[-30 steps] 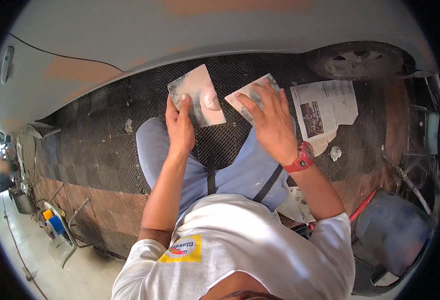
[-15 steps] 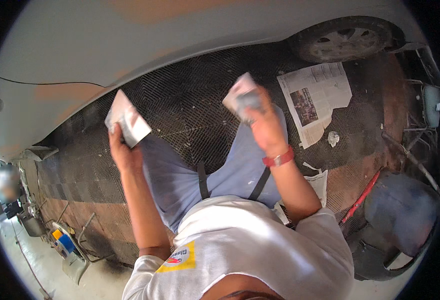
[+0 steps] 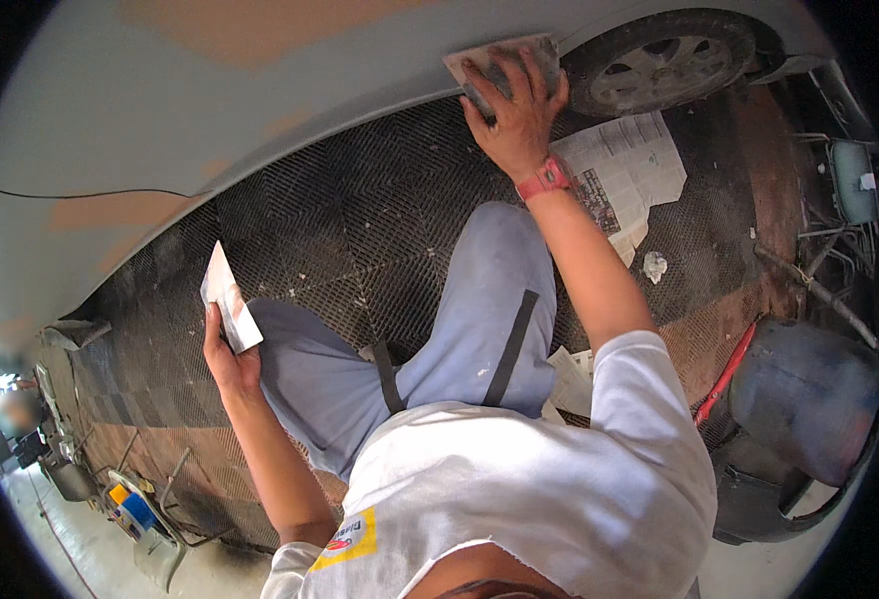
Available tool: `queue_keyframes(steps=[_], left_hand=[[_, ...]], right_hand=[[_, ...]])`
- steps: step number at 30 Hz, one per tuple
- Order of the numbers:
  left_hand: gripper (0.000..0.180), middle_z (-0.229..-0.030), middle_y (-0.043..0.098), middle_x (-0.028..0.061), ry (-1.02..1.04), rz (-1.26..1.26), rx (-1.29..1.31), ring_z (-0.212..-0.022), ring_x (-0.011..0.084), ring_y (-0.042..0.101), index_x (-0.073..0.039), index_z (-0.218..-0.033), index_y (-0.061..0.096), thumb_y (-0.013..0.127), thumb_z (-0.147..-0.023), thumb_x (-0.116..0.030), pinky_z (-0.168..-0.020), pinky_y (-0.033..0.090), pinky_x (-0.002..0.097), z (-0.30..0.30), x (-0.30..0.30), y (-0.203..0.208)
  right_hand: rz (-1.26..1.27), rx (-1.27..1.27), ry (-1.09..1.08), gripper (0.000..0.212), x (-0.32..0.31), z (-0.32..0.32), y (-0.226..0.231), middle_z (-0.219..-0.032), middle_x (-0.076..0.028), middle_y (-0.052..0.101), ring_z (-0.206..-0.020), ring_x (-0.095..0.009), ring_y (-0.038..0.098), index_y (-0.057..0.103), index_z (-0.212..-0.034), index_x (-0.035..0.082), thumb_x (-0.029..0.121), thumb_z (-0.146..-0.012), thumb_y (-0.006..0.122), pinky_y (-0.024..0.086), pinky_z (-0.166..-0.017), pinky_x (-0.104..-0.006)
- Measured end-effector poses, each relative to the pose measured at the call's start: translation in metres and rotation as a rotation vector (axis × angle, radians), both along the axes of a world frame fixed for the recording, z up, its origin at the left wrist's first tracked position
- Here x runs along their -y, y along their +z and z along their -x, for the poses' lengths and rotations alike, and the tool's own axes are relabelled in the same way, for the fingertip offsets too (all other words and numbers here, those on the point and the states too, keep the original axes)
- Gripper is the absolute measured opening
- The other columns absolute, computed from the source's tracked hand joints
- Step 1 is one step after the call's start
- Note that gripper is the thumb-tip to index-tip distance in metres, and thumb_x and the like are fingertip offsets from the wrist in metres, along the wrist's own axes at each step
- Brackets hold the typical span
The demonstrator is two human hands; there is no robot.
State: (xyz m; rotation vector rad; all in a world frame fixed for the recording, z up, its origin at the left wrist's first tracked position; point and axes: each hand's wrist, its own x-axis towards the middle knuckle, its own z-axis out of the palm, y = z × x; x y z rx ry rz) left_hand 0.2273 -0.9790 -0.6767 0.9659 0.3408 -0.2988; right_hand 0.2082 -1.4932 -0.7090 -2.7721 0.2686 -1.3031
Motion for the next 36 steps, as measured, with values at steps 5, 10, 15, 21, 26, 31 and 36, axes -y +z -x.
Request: queue_keyframes(steps=[5, 10, 15, 21, 26, 31, 36], left_hand=[[0.038, -0.122, 0.071, 0.0138, -0.021, -0.004, 0.025, -0.108, 0.0220, 0.072, 0.001, -0.137, 0.056, 0.058, -0.107, -0.022, -0.092, 0.062, 0.0355, 0.004, -0.002, 0.001], [0.038, -0.123, 0.070, 0.0144, -0.026, -0.013, 0.030, -0.109, 0.0227, 0.072, 0.001, -0.137, 0.055, 0.058, -0.107, -0.021, -0.092, 0.062, 0.0359, 0.004, 0.000, 0.000], [0.040, -0.123, 0.070, 0.0145, -0.041, -0.019, 0.024, -0.110, 0.0233, 0.072, 0.002, -0.138, 0.055, 0.058, -0.107, -0.023, -0.093, 0.062, 0.0366, 0.003, 0.002, 0.003], [0.042, -0.124, 0.070, 0.0149, -0.058, -0.036, 0.030, -0.109, 0.0238, 0.072, 0.002, -0.139, 0.054, 0.059, -0.106, -0.024, -0.092, 0.062, 0.0371, 0.000, 0.001, -0.002], [0.043, -0.125, 0.069, 0.0147, -0.048, -0.045, 0.034, -0.108, 0.0231, 0.072, 0.001, -0.141, 0.052, 0.058, -0.107, -0.024, -0.092, 0.062, 0.0367, 0.000, 0.010, 0.003], [0.044, -0.126, 0.069, 0.0148, -0.069, -0.038, 0.039, -0.110, 0.0233, 0.072, 0.001, -0.143, 0.051, 0.057, -0.107, -0.024, -0.091, 0.063, 0.0368, 0.000, 0.008, 0.000], [0.044, -0.127, 0.069, 0.0153, -0.047, -0.046, 0.025, -0.110, 0.0235, 0.072, 0.001, -0.143, 0.051, 0.057, -0.107, -0.023, -0.091, 0.063, 0.0367, -0.001, 0.012, 0.003]], right_hand=[[0.149, 0.003, -0.027, 0.056, 0.023, -0.039, -0.019, -0.151, 0.005, 0.048, -0.150, -0.024, 0.035, 0.064, -0.139, 0.044, 0.043, -0.085, 0.079, 0.019, -0.112, -0.0725], [0.137, -0.136, -0.044, 0.054, 0.030, -0.022, -0.035, -0.148, 0.005, 0.050, -0.151, -0.023, 0.035, 0.064, -0.138, 0.043, 0.042, -0.085, 0.079, 0.018, -0.112, -0.0731], [0.040, 0.005, -0.028, 0.053, 0.009, -0.014, -0.013, -0.145, 0.003, 0.053, -0.148, -0.023, 0.040, 0.065, -0.137, 0.040, 0.039, -0.085, 0.077, 0.017, -0.112, -0.0730], [0.080, -0.032, -0.025, 0.052, 0.005, -0.026, 0.008, -0.143, 0.002, 0.054, -0.145, -0.024, 0.043, 0.066, -0.136, 0.038, 0.039, -0.085, 0.077, 0.019, -0.109, -0.0719], [0.065, -0.133, -0.032, 0.051, 0.003, -0.008, 0.002, -0.142, 0.001, 0.054, -0.145, -0.025, 0.042, 0.067, -0.134, 0.034, 0.038, -0.084, 0.076, 0.017, -0.111, -0.0734], [0.037, -0.011, -0.007, 0.053, -0.013, -0.030, 0.014, -0.143, 0.002, 0.053, -0.147, -0.025, 0.040, 0.065, -0.136, 0.037, 0.038, -0.084, 0.076, 0.016, -0.111, -0.0749], [0.073, -0.060, 0.007, 0.050, 0.004, -0.035, -0.025, -0.143, 0.003, 0.053, -0.147, -0.026, 0.040, 0.066, -0.134, 0.039, 0.038, -0.086, 0.076, 0.017, -0.112, -0.0752]])
